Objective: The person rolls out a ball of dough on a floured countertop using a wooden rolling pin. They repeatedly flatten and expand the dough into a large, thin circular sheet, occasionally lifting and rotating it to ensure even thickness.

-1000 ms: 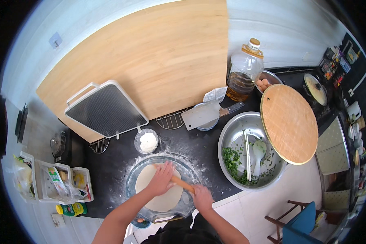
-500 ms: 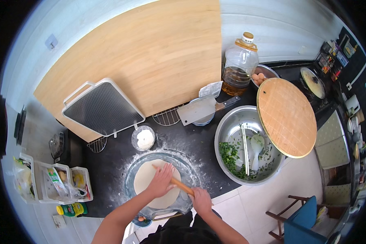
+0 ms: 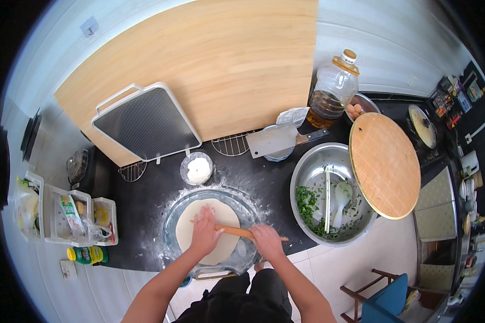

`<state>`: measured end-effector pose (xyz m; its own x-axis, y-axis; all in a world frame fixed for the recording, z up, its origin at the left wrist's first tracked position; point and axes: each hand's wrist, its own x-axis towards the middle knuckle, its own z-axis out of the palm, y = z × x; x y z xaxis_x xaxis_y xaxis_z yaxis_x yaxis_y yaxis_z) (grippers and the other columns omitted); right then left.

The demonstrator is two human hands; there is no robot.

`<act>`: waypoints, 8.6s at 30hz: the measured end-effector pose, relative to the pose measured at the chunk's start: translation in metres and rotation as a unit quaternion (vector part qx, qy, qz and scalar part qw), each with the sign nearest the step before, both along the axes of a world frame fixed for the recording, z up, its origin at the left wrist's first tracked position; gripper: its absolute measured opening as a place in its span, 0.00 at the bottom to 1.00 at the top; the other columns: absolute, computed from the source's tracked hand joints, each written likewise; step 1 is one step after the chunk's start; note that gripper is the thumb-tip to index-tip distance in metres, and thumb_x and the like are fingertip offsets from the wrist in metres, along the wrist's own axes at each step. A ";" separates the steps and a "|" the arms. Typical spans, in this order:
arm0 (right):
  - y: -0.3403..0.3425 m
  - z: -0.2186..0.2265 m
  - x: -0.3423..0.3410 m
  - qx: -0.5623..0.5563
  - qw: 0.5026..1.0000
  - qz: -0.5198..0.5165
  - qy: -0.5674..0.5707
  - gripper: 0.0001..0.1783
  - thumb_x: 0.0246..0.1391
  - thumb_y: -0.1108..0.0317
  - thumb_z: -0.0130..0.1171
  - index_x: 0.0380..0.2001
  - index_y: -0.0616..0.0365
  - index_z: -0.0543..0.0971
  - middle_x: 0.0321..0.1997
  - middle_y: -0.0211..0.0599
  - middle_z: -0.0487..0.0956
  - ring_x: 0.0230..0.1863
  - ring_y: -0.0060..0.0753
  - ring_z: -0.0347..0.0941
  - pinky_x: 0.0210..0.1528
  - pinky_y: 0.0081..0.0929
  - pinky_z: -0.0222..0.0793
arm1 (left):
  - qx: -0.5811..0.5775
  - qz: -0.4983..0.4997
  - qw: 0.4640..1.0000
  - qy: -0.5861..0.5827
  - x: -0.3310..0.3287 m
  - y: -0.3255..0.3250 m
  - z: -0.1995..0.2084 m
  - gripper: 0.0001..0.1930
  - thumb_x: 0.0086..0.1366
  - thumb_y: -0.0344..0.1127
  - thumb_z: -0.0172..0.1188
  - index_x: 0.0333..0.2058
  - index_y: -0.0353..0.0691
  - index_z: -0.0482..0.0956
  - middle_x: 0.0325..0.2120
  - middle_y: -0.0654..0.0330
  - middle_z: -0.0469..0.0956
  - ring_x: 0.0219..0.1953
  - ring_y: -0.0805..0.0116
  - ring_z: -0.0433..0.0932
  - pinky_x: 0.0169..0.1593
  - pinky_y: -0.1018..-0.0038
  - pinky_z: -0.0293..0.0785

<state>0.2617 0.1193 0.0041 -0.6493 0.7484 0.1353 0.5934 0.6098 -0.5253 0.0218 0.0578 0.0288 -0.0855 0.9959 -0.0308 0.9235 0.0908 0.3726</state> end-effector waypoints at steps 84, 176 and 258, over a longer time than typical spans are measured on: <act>-0.070 0.020 -0.033 -0.120 0.966 0.218 -0.070 0.16 0.56 0.69 0.56 0.49 0.52 0.78 0.38 0.40 0.77 0.40 0.46 0.73 0.42 0.38 0.70 | -0.054 0.045 0.997 0.044 -0.050 -0.197 -0.008 0.41 0.65 0.54 0.51 0.67 0.33 0.50 0.69 0.49 0.47 0.72 0.53 0.43 0.70 0.51 0.40; -0.038 0.006 -0.112 0.002 0.988 0.147 0.041 0.25 0.49 0.69 0.60 0.53 0.55 0.74 0.53 0.39 0.76 0.54 0.44 0.72 0.59 0.42 0.64 | 0.031 0.085 0.995 0.030 -0.114 -0.092 -0.013 0.18 0.59 0.34 0.57 0.49 0.39 0.73 0.42 0.54 0.71 0.51 0.53 0.69 0.63 0.50 0.55; 0.164 0.006 -0.167 0.189 0.948 0.256 -0.015 0.08 0.49 0.67 0.58 0.33 0.52 0.83 0.38 0.30 0.82 0.43 0.34 0.75 0.53 0.33 0.63 | 0.191 0.531 0.617 -0.549 -0.057 -0.194 0.093 0.18 0.68 0.45 0.55 0.34 0.33 0.76 0.38 0.48 0.82 0.38 0.58 0.83 0.35 0.64 0.81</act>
<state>0.0944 0.2831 0.0097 -0.9219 0.2364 0.3071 0.1806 0.9632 -0.1991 -0.0355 -0.1360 0.1217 -0.8321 0.3489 -0.4311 -0.4084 0.1404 0.9020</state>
